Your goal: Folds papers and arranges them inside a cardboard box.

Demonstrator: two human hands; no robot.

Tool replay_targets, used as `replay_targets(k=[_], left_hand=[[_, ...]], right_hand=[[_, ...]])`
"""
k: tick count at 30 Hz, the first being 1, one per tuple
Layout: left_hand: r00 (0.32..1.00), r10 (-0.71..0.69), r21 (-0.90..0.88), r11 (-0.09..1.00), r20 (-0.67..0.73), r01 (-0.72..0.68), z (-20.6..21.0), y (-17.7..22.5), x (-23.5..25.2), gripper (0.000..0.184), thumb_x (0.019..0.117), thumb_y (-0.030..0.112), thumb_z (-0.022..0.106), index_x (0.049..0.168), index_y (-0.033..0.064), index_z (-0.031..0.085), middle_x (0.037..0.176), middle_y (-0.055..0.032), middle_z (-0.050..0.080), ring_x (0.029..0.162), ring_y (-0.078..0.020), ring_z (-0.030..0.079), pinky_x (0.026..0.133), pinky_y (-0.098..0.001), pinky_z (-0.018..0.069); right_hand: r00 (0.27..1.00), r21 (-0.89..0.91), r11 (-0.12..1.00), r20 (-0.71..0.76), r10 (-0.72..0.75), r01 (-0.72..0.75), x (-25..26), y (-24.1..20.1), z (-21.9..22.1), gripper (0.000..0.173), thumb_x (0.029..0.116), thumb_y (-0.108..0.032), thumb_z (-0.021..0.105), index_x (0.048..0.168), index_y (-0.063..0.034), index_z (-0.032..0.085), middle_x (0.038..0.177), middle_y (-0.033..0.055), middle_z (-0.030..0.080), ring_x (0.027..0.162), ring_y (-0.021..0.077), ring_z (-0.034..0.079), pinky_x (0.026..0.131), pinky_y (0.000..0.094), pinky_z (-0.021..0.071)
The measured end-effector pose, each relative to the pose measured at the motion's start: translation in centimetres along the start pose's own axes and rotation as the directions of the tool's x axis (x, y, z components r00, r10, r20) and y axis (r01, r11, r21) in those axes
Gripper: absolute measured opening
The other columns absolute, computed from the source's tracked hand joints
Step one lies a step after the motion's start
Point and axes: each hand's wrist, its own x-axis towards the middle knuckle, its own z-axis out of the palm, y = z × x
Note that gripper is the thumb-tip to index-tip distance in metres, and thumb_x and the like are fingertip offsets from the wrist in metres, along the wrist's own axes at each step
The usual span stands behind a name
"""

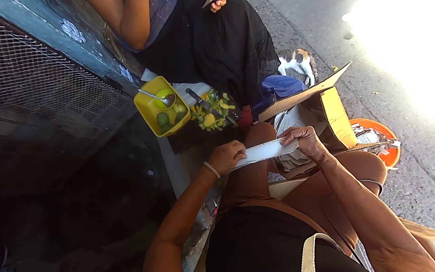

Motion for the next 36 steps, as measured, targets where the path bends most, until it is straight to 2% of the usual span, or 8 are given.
replay_targets(k=[6, 12, 17, 20, 23, 27, 30, 36], left_hand=[[0.982, -0.05, -0.233, 0.968, 0.184, 0.093, 0.3, 1.6, 4.6, 0.046, 0.1012, 0.02, 0.066, 0.14, -0.0021, 0.055, 0.112, -0.0196, 0.069, 0.101, -0.0262, 0.068, 0.096, -0.0422, 0.0534], [0.949, -0.133, -0.207, 0.958, 0.288, 0.197, 0.3, 2.8, 6.1, 0.025, 0.1009, 0.02, 0.066, 0.113, -0.002, 0.069, 0.1, -0.0153, 0.07, 0.093, -0.0211, 0.066, 0.09, -0.041, 0.0519], [0.895, -0.33, -0.239, 0.882, 0.301, 0.406, 0.8, 3.3, 7.2, 0.023, 0.0938, 0.016, 0.075, 0.109, -0.0016, 0.071, 0.096, -0.0115, 0.07, 0.087, -0.015, 0.063, 0.087, -0.036, 0.052], [0.869, -0.38, -0.168, 0.88, 0.316, 0.445, 1.0, 3.8, 7.9, 0.025, 0.0928, 0.016, 0.076, 0.11, -0.0015, 0.071, 0.098, -0.012, 0.071, 0.089, -0.0155, 0.065, 0.089, -0.0362, 0.0522], [0.85, -0.395, -0.121, 0.88, 0.35, 0.459, 1.0, 4.2, 8.8, 0.026, 0.0928, 0.016, 0.076, 0.111, -0.0013, 0.071, 0.1, -0.0115, 0.071, 0.089, -0.014, 0.064, 0.089, -0.0346, 0.0518], [0.854, -0.363, -0.02, 0.917, 0.373, 0.399, 1.6, 5.3, 9.8, 0.028, 0.0931, 0.018, 0.076, 0.114, -0.0006, 0.071, 0.103, -0.0134, 0.071, 0.096, -0.0186, 0.066, 0.094, -0.0389, 0.0516], [0.881, -0.318, 0.025, 0.943, 0.351, 0.331, 2.2, 6.3, 9.8, 0.027, 0.0931, 0.019, 0.076, 0.111, -0.0015, 0.072, 0.103, -0.0147, 0.071, 0.097, -0.0217, 0.065, 0.095, -0.042, 0.0496], [0.928, -0.273, 0.22, 0.951, 0.255, 0.219, 2.1, 8.1, 7.8, 0.033, 0.1063, 0.029, 0.055, 0.11, 0.0014, 0.073, 0.106, -0.0167, 0.072, 0.107, -0.0306, 0.067, 0.099, -0.0506, 0.0484]], right_hand=[[0.999, 0.065, 0.997, -0.003, -0.043, 0.043, 0.1, 0.2, -0.3, 0.021, 0.0797, 0.001, 0.064, 0.066, -0.013, 0.071, 0.09, -0.0005, 0.076, 0.091, 0.0097, 0.072, 0.084, 0.0282, 0.0593], [0.992, 0.103, 0.988, 0.035, -0.12, 0.116, 0.8, 0.6, -0.5, 0.02, 0.0799, -0.001, 0.066, 0.065, -0.0128, 0.069, 0.089, -0.0007, 0.076, 0.09, 0.0091, 0.071, 0.082, 0.0279, 0.0593], [0.997, 0.103, 0.995, 0.079, -0.019, 0.011, 0.3, 1.8, -1.3, 0.027, 0.0822, 0.003, 0.056, 0.063, -0.0115, 0.067, 0.095, 0.003, 0.077, 0.097, 0.012, 0.071, 0.087, 0.0323, 0.0583], [0.984, 0.088, 0.991, -0.136, 0.112, -0.1, -1.1, 2.1, -2.0, 0.03, 0.0881, 0.01, 0.049, 0.075, -0.003, 0.072, 0.096, 0.0073, 0.077, 0.093, 0.0139, 0.072, 0.086, 0.0338, 0.0596], [0.969, -0.268, 0.946, -0.211, 0.127, -0.183, -0.9, -1.1, -2.4, 0.027, 0.0966, 0.003, 0.046, 0.099, 0.0018, 0.073, 0.102, 0.0126, 0.075, 0.096, 0.0197, 0.071, 0.092, 0.0417, 0.0565], [0.892, -0.769, 0.634, 0.225, 0.392, -0.085, 1.0, -4.9, -0.5, 0.031, 0.1051, -0.033, 0.056, 0.112, -0.0089, 0.075, 0.11, 0.0136, 0.071, 0.111, 0.036, 0.063, 0.092, 0.0586, 0.0479], [0.756, -0.825, 0.56, 0.319, 0.572, -0.075, 1.8, -5.8, 2.0, 0.024, 0.1059, -0.017, 0.052, 0.12, -0.0047, 0.067, 0.112, 0.0192, 0.069, 0.111, 0.0398, 0.063, 0.09, 0.0606, 0.0458], [0.789, -0.835, 0.54, 0.26, 0.557, -0.106, 1.8, -6.5, 3.2, 0.019, 0.1007, -0.012, 0.057, 0.107, -0.0074, 0.074, 0.097, 0.0152, 0.072, 0.097, 0.0347, 0.067, 0.086, 0.0552, 0.0469]])
